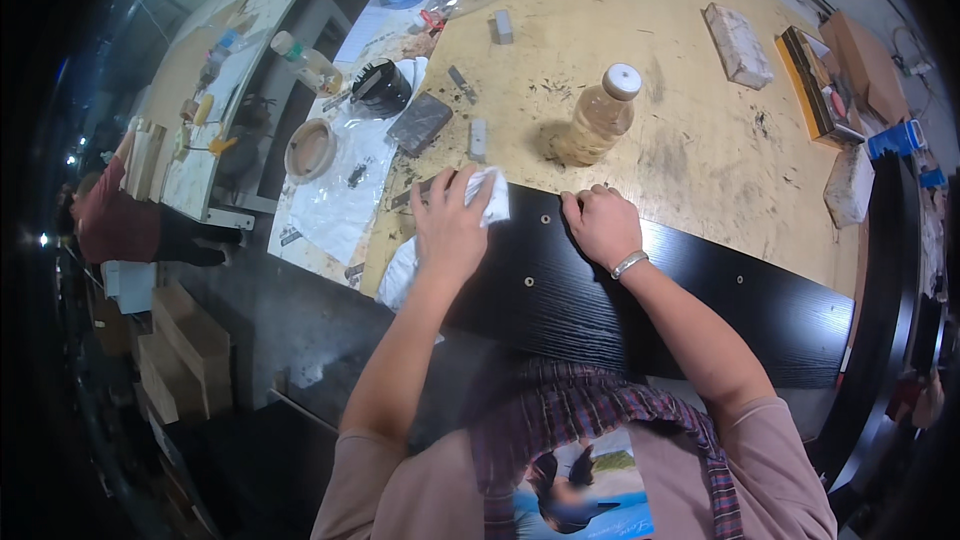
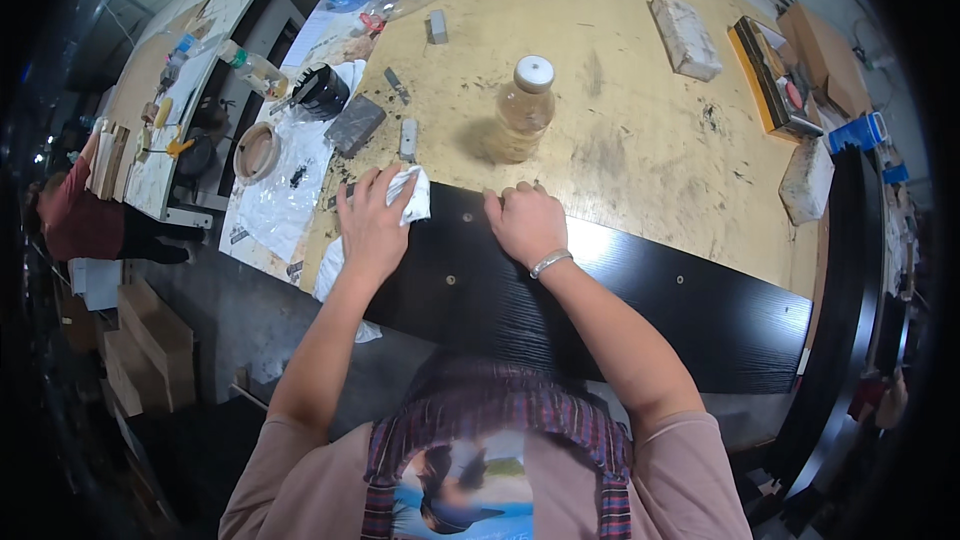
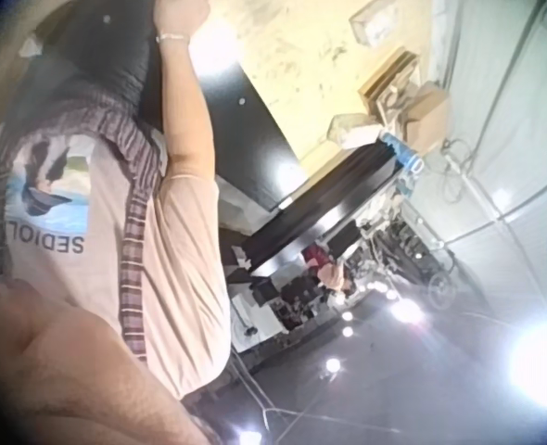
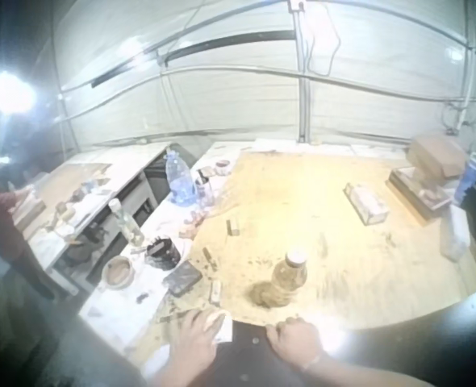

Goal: The person wipes a black wooden panel with a white cloth, then uses a small rectangular block to rub the surface, and continues wiping. The person repeats this process on multiple panels, occasionally picking up a bottle and applying liquid to the cloth before wiping.

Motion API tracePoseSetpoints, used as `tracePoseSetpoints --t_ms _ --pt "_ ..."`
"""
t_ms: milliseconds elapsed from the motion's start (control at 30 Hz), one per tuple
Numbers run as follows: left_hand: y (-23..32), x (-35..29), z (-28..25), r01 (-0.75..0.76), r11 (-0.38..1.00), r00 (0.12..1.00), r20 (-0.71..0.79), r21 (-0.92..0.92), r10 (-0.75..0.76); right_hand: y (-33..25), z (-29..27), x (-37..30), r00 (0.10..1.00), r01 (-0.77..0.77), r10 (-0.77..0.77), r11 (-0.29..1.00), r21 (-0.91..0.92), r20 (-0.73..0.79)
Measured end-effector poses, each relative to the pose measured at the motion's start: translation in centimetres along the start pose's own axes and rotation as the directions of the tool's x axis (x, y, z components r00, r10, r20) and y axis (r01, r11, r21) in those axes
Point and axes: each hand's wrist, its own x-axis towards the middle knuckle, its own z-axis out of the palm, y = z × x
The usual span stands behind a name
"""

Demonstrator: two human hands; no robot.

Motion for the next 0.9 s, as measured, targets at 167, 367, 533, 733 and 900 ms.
tracePoseSetpoints --t_ms 167,367,533,733,900 --pt "2.9 -4.4 -0.5 -0.104 0.989 0.989 0.094 -0.109 0.115 -0.3 -0.3 0.2 1.0 -0.011 0.011 1.0 0.001 0.0" --pt "1.3 -0.2 -0.3 -0.052 0.999 0.998 0.033 -0.005 0.053 -0.3 -0.1 0.1 1.0 0.001 -0.001 1.0 -0.012 -0.003" --pt "2.1 -4.5 0.8 -0.153 0.981 0.987 0.022 -0.123 0.156 0.0 -0.1 0.2 1.0 -0.013 0.013 1.0 -0.026 -0.017" --pt "-8.6 0.3 -0.6 0.479 0.63 0.796 -0.001 -0.611 -0.606 -0.3 -0.3 0.2 0.999 -0.034 0.034 0.999 0.031 0.015" --pt "-7.0 -1.3 -9.7 0.272 -0.083 0.546 0.225 -0.959 -0.807 -0.4 -0.5 0.3 0.998 -0.042 0.041 0.999 0.018 0.051"
